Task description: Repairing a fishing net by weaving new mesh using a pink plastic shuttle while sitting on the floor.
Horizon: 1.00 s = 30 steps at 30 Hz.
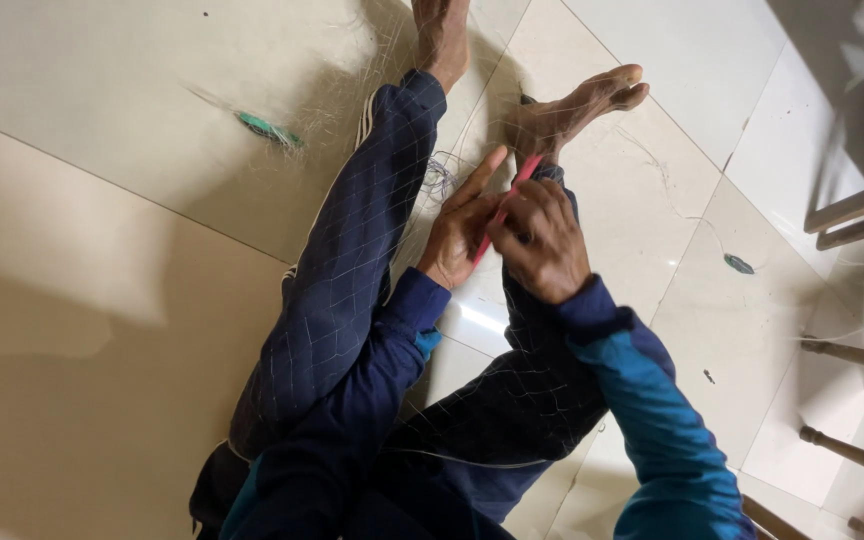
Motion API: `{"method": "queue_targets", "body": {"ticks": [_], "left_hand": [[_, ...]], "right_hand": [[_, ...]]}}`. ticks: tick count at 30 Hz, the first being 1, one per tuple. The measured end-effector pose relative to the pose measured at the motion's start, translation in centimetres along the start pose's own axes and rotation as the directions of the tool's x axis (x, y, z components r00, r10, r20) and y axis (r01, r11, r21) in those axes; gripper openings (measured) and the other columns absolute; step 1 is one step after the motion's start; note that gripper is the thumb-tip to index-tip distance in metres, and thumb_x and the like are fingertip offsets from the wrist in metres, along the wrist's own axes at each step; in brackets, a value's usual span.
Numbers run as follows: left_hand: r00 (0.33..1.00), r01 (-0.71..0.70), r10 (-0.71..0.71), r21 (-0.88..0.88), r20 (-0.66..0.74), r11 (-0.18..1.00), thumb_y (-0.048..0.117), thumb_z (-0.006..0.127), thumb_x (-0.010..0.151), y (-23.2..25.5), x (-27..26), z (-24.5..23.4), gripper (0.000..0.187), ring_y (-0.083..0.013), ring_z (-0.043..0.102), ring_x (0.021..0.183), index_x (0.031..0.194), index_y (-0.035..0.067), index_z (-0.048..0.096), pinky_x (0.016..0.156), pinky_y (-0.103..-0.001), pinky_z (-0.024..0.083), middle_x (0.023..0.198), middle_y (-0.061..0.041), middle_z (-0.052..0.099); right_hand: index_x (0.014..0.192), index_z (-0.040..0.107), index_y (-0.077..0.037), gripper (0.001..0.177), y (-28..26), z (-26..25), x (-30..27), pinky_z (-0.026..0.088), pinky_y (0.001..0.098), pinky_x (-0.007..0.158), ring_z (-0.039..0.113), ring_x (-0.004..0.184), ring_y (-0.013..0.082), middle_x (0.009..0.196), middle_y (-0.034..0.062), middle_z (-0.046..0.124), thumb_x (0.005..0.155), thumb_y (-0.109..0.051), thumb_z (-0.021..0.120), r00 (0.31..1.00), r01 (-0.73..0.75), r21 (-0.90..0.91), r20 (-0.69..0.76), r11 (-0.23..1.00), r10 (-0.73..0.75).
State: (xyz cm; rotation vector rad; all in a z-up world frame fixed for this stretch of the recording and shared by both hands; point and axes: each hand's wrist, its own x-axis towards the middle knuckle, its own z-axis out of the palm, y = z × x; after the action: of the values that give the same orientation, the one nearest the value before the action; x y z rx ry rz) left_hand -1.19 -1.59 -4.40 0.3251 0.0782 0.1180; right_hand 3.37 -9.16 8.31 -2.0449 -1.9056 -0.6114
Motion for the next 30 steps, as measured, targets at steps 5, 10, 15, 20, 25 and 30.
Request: {"method": "queue_targets", "body": {"ticks": [5, 10, 15, 20, 25, 30], "left_hand": [[0.996, 0.042, -0.043, 0.005, 0.076, 0.999, 0.016, 0.045, 0.091, 3.6, -1.1, 3.1, 0.06, -0.0311, 0.062, 0.103, 0.146, 0.021, 0.021, 0.088, -0.038, 0.052, 0.123, -0.024, 0.055], [0.998, 0.045, -0.044, -0.016, 0.054, 0.999, 0.016, 0.046, 0.091, 3.5, -1.1, 3.3, 0.061, -0.0289, 0.064, 0.101, 0.146, 0.022, 0.021, 0.086, -0.036, 0.052, 0.122, -0.023, 0.056], [1.0, -0.019, 0.019, -0.011, 0.013, 1.0, 0.012, 0.051, 0.09, 3.6, -1.5, 3.5, 0.064, -0.0289, 0.064, 0.101, 0.145, 0.025, 0.022, 0.086, -0.035, 0.053, 0.121, -0.02, 0.058], [0.997, -0.027, 0.029, -0.038, 0.072, 0.999, 0.009, 0.05, 0.09, 3.1, -1.5, 3.0, 0.067, -0.0298, 0.063, 0.103, 0.146, 0.026, 0.016, 0.086, -0.035, 0.053, 0.122, -0.021, 0.057], [0.996, -0.04, 0.042, -0.025, 0.074, 0.999, 0.007, 0.05, 0.089, 2.6, -1.3, 2.9, 0.071, -0.0295, 0.063, 0.101, 0.147, 0.025, 0.013, 0.085, -0.034, 0.053, 0.121, -0.021, 0.058], [0.997, -0.069, 0.071, -0.061, 0.03, 0.996, 0.0, 0.052, 0.087, 2.2, -1.0, 2.6, 0.075, -0.032, 0.064, 0.1, 0.146, 0.025, 0.014, 0.085, -0.037, 0.055, 0.117, -0.02, 0.06]], "right_hand": [[0.081, 0.066, -0.007, 0.008, -5.9, -5.2, 0.9, 0.046, 0.0486, 0.089, 0.064, 0.085, 0.0333, 0.086, 0.0146, 0.063, 0.086, -0.01, 0.06, 0.996, -0.061, 0.17, -0.058, 0.984, 0.072], [0.084, 0.063, 0.007, 0.041, -5.6, -7.2, -4.3, 0.047, 0.05, 0.088, 0.064, 0.088, 0.0394, 0.086, 0.0256, 0.064, 0.084, -0.033, 0.058, 0.818, -0.388, 0.665, -0.07, 0.638, 0.57], [0.092, 0.045, 0.0, 0.012, -3.4, -8.4, -7.8, 0.058, 0.0508, 0.063, 0.065, 0.071, 0.0365, 0.076, 0.02, 0.057, 0.095, -0.007, 0.054, 0.29, -0.502, 0.811, -0.171, 0.302, 0.942], [0.097, 0.046, -0.007, 0.012, -2.0, -8.5, -10.4, 0.059, 0.043, 0.055, 0.063, 0.068, 0.029, 0.075, 0.0157, 0.056, 0.095, -0.01, 0.057, 0.125, -0.469, 0.865, -0.135, 0.178, 0.983], [0.096, 0.05, -0.006, 0.013, -1.7, -8.3, -10.5, 0.054, 0.0348, 0.046, 0.058, 0.065, 0.0215, 0.075, 0.0153, 0.056, 0.093, -0.013, 0.061, 0.06, -0.497, 0.853, -0.148, 0.158, 0.987], [0.09, 0.064, 0.001, 0.006, -2.5, -10.2, -7.3, 0.04, 0.0252, 0.034, 0.049, 0.038, 0.014, 0.052, 0.0091, 0.055, 0.089, 0.0, 0.058, 0.286, -0.919, 0.353, 0.297, 0.174, 0.911]]}}
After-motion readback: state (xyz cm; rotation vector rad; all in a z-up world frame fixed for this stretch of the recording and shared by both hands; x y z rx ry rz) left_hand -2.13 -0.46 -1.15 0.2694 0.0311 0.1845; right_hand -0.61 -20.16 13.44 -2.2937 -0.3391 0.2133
